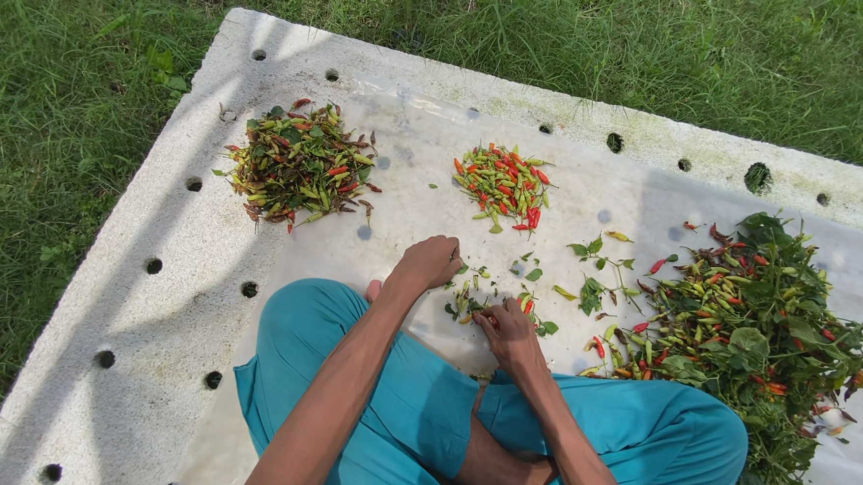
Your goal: The person sits cross-legged on a concrete slab outdoors and sorts harvested chilies by hand. They separate red and green chilies from stems and leaves, placing the sorted chilies into distinct piles on the slab.
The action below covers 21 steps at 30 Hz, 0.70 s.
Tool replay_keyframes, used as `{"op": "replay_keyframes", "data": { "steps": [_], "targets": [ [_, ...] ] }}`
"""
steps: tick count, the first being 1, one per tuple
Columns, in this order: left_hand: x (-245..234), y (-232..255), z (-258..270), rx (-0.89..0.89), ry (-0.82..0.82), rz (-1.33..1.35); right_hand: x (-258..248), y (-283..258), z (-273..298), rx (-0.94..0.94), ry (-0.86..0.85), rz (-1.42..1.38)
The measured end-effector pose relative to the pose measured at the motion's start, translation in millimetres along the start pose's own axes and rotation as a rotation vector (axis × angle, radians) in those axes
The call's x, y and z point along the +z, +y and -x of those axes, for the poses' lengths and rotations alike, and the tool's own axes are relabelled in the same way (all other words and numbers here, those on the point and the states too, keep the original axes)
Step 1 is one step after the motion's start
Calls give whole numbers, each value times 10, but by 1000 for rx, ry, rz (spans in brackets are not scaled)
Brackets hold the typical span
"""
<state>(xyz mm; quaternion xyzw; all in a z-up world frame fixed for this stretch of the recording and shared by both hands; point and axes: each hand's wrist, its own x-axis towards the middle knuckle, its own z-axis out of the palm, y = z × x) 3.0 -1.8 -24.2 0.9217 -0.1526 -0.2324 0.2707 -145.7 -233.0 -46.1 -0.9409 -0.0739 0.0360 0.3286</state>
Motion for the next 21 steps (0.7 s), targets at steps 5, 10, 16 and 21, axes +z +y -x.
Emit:
{"op": "replay_keyframes", "data": {
  "steps": [5, 10, 16, 21],
  "targets": [
    [33, -26, -26, -3, 13, -7, 41, -89, -4, 13, -60, 5],
    [-11, -16, -1, -10, 21, -7, -20, 39, -70, 173, -33, -251],
    [17, 13, -23, -7, -9, 1, -534, -322, 77, 600, -169, -1438],
    [63, -40, -39, -12, 10, -6, -688, -483, 56, 555, -187, -1515]
  ]
}}
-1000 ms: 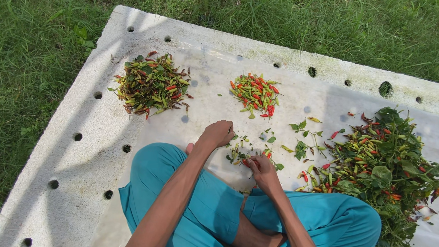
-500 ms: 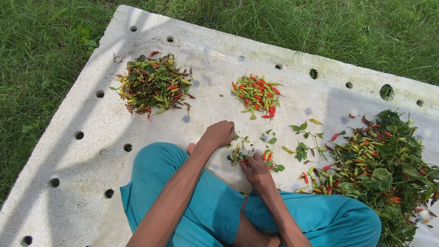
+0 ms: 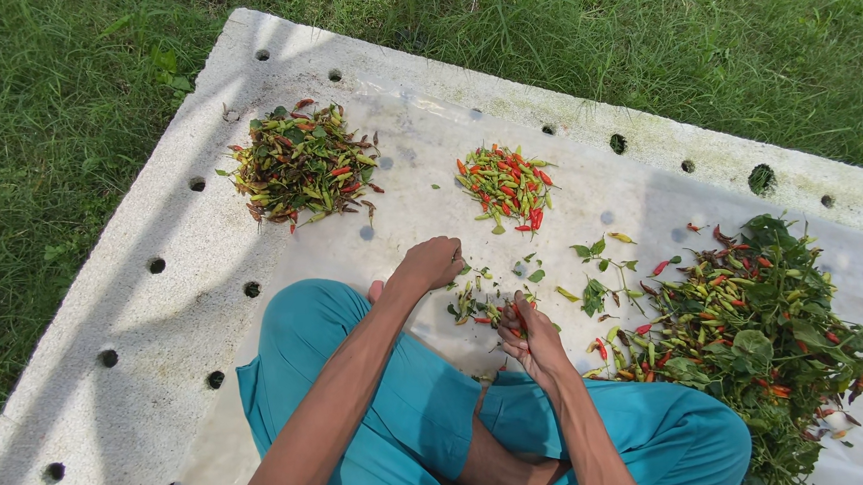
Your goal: The person sits cross-legged on a concrete slab outdoors and sorts harvested chilies by hand. They separate red and green chilies from stems and leaves, placing the sorted chilies into distinct piles on the slab.
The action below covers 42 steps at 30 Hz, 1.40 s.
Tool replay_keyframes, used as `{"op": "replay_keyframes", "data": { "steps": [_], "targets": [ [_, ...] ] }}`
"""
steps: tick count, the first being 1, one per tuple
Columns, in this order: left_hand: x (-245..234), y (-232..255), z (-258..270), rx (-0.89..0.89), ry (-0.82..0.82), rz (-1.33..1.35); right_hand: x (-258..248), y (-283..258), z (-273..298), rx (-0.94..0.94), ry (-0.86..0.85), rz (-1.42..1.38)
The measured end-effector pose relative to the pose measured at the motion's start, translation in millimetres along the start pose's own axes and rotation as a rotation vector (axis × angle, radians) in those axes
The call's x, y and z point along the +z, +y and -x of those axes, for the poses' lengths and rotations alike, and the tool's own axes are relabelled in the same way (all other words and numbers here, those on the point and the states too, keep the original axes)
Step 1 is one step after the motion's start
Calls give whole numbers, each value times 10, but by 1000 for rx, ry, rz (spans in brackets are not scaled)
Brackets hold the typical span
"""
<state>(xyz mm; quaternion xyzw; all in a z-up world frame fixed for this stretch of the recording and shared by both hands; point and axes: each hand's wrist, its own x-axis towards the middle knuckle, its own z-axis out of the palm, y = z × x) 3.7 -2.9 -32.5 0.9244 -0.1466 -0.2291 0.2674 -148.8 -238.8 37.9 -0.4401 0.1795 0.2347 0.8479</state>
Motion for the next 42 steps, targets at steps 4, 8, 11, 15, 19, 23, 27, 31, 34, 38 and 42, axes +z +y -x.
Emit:
{"op": "replay_keyframes", "data": {
  "steps": [4, 8, 11, 15, 19, 23, 27, 31, 34, 38, 42],
  "targets": [
    [-126, 99, 129, 8, -7, 11, -108, 69, -124, -26, 8, -66],
    [-76, 66, 95, 8, -6, 6, -290, -17, -338, 18, 155, -179],
    [-79, 44, 108, 1, -9, 12, -552, -90, -766, -5, 249, -193],
    [-207, 159, 177, 5, -32, 33, -630, -503, -1401, -106, 312, -104],
    [-269, 200, 204, -11, -34, 38, -236, -1128, -1908, -198, 325, -53],
    [-297, 202, 186, -13, -41, 25, 125, -1496, -2097, -282, 297, 134],
    [-257, 161, 154, -13, -27, 19, 291, -1538, -1846, -276, 228, 417],
    [-279, 235, 212, -11, -28, 30, 442, -1484, -1115, -326, 197, 477],
    [-287, 207, 194, -11, -14, 32, 231, -1280, -747, -362, 218, 600],
    [-199, 170, 146, 14, -5, 12, -313, -851, -280, -290, 353, 962],
    [-137, 118, 91, 24, -15, 9, -778, -346, -7, -401, 371, 1256]
  ]
}}
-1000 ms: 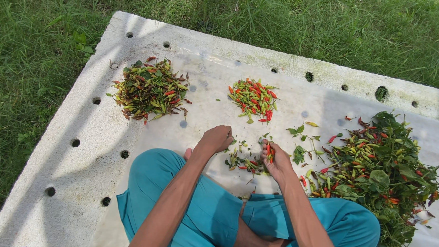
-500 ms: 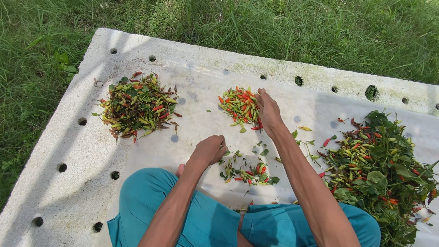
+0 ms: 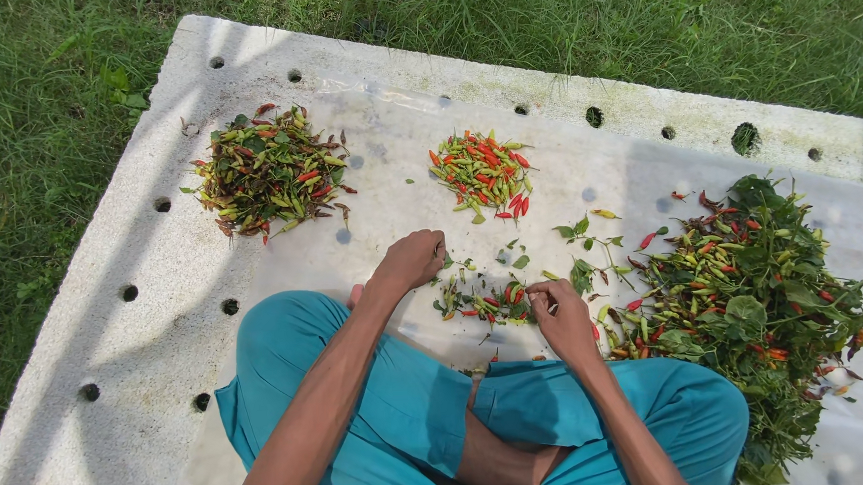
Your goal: The person sits cross-legged on a concrete slab outdoors and sorts harvested chilies by hand. They separate red and green chilies from stems and leaves, placing the sorted chilies into distinct piles on the slab.
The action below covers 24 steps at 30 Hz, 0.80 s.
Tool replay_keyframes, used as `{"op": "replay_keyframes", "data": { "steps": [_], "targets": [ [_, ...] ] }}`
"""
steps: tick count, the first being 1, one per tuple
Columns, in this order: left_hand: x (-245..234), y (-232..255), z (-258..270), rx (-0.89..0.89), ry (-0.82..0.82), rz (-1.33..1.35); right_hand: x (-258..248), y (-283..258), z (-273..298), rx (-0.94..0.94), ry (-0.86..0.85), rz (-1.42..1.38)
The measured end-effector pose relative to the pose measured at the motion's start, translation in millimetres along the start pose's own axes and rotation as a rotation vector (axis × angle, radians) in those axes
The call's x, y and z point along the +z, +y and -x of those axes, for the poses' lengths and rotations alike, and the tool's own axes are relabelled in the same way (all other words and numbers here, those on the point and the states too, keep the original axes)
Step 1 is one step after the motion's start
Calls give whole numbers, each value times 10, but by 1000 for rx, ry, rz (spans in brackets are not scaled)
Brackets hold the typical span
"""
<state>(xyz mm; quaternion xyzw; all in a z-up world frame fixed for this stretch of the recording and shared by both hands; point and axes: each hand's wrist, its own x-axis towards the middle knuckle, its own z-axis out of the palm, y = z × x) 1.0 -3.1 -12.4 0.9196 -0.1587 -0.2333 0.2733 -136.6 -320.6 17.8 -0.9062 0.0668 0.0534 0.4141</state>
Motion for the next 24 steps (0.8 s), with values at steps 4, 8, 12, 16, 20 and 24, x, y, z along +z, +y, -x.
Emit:
{"op": "replay_keyframes", "data": {
  "steps": [4, 8, 12, 16, 20, 24],
  "targets": [
    [2, -6, 38, 7, -9, -4, 320, -169, 302, -52, -123, 2],
    [-108, 63, 144, -12, 1, 6, 734, -259, 205, -335, -200, 127],
    [-107, 16, 212, -17, 13, 46, 1154, 4, -18, -457, -125, 375],
    [-118, 54, 218, -22, 14, 44, 1084, -77, 95, -420, -138, 307],
    [-159, 112, 200, -9, 25, 46, 710, -450, 241, -137, -253, -370],
    [-130, 80, 169, -9, 24, 27, 541, -537, 241, 265, -408, -1019]
  ]
}}
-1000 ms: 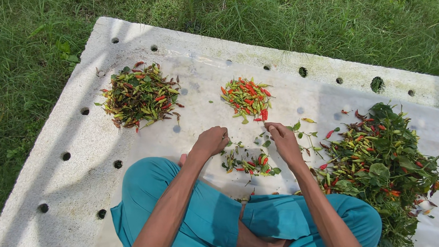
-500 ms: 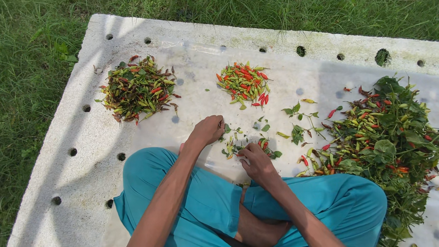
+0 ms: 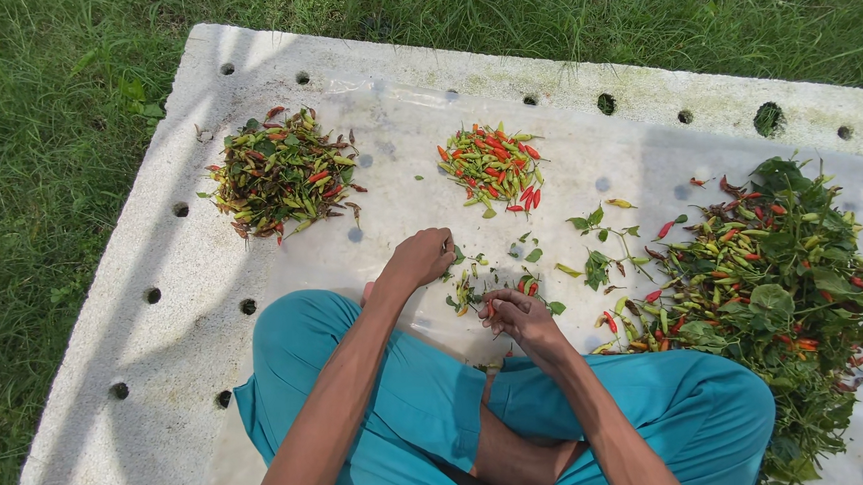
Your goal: The person sits cross-legged on a concrete slab outdoors and sorts harvested chilies by hand. They separate red and green chilies from stems and leaves, placing the sorted chilies into distinct piles on the slab.
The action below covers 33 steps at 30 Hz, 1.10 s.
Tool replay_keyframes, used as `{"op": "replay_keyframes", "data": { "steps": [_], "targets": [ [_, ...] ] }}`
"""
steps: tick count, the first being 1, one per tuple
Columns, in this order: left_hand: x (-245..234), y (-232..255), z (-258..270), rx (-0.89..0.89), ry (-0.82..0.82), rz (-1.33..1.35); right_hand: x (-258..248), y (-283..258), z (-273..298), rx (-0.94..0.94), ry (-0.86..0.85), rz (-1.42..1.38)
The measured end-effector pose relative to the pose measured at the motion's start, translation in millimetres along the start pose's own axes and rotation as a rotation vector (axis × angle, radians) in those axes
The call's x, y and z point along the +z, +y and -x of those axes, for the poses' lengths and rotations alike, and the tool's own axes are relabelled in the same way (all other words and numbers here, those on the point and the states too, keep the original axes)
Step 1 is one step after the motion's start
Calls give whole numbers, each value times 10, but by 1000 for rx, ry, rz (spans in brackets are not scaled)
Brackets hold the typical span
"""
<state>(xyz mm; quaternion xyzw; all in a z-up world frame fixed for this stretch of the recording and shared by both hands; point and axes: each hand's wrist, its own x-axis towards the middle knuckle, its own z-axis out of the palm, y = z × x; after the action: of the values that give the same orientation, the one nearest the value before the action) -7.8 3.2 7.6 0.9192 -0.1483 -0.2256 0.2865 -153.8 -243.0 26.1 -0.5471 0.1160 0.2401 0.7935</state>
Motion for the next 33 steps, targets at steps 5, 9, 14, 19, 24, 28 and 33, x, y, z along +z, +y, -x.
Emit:
{"op": "replay_keyframes", "data": {
  "steps": [5, 9, 14, 19, 24, 28, 33],
  "targets": [
    [-24, 11, 27, -8, -6, 0, -98, 170, -152, 80, 13, -163],
    [-6, 11, 36, 3, -6, 8, -107, 162, -139, 134, 21, -73],
    [-51, 50, 55, 5, -20, 5, 136, 212, -202, -148, 142, 839],
    [-87, 65, 93, 7, -22, 28, 341, 465, -373, -212, 235, 1183],
    [30, -32, -22, -15, -29, -8, 345, 614, -424, -286, 260, 1177],
    [15, -14, -16, -3, -15, 23, 268, 552, -346, -285, 254, 1096],
    [14, 8, 10, 33, -5, 27, -284, 893, -632, -231, 233, 923]
  ]
}}
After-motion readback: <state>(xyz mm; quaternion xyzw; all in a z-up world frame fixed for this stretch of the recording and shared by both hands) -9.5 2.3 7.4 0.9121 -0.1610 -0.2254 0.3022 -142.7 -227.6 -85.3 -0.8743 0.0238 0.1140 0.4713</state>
